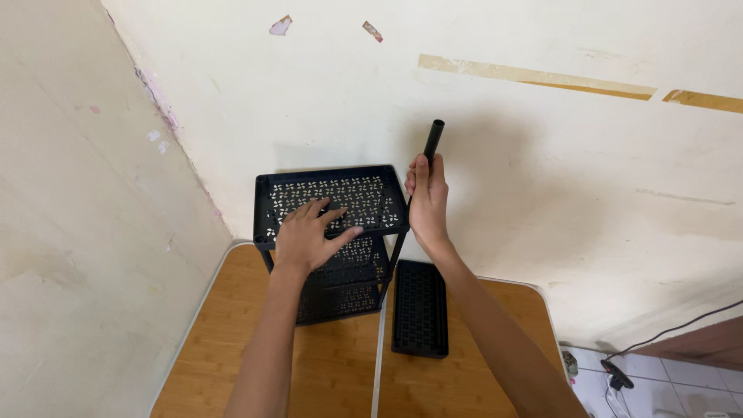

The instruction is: The person assembles a black plastic shelving unit by inserting vertical poles into the corner holes of stacked trays. They repeatedly adjust and reposition the trays and poles to secure the structure.

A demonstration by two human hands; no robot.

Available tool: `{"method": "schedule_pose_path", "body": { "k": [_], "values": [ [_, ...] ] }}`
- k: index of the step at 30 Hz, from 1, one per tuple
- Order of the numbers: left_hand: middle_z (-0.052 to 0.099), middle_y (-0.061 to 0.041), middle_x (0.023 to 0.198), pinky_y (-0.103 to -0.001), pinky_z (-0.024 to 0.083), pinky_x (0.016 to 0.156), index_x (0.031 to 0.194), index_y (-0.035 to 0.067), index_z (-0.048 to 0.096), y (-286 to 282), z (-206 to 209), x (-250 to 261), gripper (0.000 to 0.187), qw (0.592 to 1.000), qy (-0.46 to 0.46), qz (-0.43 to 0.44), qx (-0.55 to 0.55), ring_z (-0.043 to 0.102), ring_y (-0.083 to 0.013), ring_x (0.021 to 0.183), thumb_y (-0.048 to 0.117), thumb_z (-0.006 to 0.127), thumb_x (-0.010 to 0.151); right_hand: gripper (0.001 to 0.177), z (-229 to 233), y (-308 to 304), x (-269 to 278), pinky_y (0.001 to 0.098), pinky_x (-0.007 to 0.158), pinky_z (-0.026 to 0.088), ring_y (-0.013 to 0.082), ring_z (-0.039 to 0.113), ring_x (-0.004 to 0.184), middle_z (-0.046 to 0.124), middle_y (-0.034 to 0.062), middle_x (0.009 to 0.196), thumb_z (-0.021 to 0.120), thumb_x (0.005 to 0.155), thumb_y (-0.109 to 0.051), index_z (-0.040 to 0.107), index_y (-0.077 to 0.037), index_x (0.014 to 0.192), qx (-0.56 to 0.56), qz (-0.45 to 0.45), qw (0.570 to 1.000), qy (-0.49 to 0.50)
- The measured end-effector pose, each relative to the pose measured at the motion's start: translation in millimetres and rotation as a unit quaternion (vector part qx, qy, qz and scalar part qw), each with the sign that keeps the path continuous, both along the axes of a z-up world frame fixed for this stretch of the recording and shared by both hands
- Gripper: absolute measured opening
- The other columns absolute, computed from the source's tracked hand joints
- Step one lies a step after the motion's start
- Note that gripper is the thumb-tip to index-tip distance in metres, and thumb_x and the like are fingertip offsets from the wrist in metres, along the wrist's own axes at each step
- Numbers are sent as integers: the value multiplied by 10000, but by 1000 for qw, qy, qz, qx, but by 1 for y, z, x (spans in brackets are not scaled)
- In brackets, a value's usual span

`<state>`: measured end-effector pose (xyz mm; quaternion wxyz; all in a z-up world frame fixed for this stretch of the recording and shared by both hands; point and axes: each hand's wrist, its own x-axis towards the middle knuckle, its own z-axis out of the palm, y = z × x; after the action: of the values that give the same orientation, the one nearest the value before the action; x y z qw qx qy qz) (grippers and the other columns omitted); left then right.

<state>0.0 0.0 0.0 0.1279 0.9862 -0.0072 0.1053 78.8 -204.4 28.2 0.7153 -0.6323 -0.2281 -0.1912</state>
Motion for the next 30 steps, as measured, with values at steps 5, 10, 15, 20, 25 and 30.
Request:
{"method": "schedule_pose_path", "body": {
  "k": [5, 10, 15, 20, 25, 30],
  "values": [
    [558, -80, 1481, -477, 317, 1187, 1348, 206, 662, 2, -35, 18, 529, 993, -90, 67, -33, 444, -300, 1429, 514, 384, 1020, 312, 2, 11, -9, 234, 557, 365, 49, 380, 628, 427, -32, 725, 413, 1140, -335, 493, -87, 969, 10, -48, 999, 0],
    [546, -76, 1477, -479, 301, 1176, 1322, 228, 674, -6, -45, 24, 461, 989, -97, 114, -4, 429, -300, 1424, 390, 415, 975, 306, 4, 8, -20, 228, 595, 411, 51, 428, 641, 463, -36, 740, 370, 1131, -281, 568, -56, 1192, -31, -90, 994, -48],
    [559, -71, 1475, -469, 311, 1189, 1319, 227, 682, -9, -49, 19, 455, 985, -114, 126, -7, 446, -288, 1424, 388, 428, 977, 338, -13, 3, -16, 234, 608, 440, 49, 471, 665, 514, -39, 776, 356, 1142, -290, 569, -41, 1222, -44, -87, 990, -106],
    [569, -53, 1467, -465, 331, 1178, 1297, 243, 697, -11, -48, 17, 441, 985, -118, 124, -9, 456, -285, 1412, 386, 446, 964, 391, -34, -1, 1, 236, 474, 306, 33, 360, 540, 398, -63, 628, 465, 1120, -369, 526, -109, 835, -2, -42, 999, 25],
    [569, -55, 1461, -472, 343, 1152, 1292, 238, 693, -6, -47, 18, 432, 986, -116, 120, -11, 460, -283, 1405, 395, 463, 962, 573, -34, 3, 20, 268, 360, 199, 52, 295, 376, 358, -70, 458, 567, 1070, -329, 367, -159, 561, -4, -23, 997, 74],
    [567, -54, 1458, -468, 338, 1162, 1302, 229, 683, -8, -46, 23, 440, 987, -111, 117, -13, 459, -282, 1407, 418, 460, 974, 564, -33, -4, 39, 283, 343, 212, 63, 322, 361, 375, -53, 453, 588, 1047, -250, 370, -149, 537, 16, 59, 995, 76]
  ]
}}
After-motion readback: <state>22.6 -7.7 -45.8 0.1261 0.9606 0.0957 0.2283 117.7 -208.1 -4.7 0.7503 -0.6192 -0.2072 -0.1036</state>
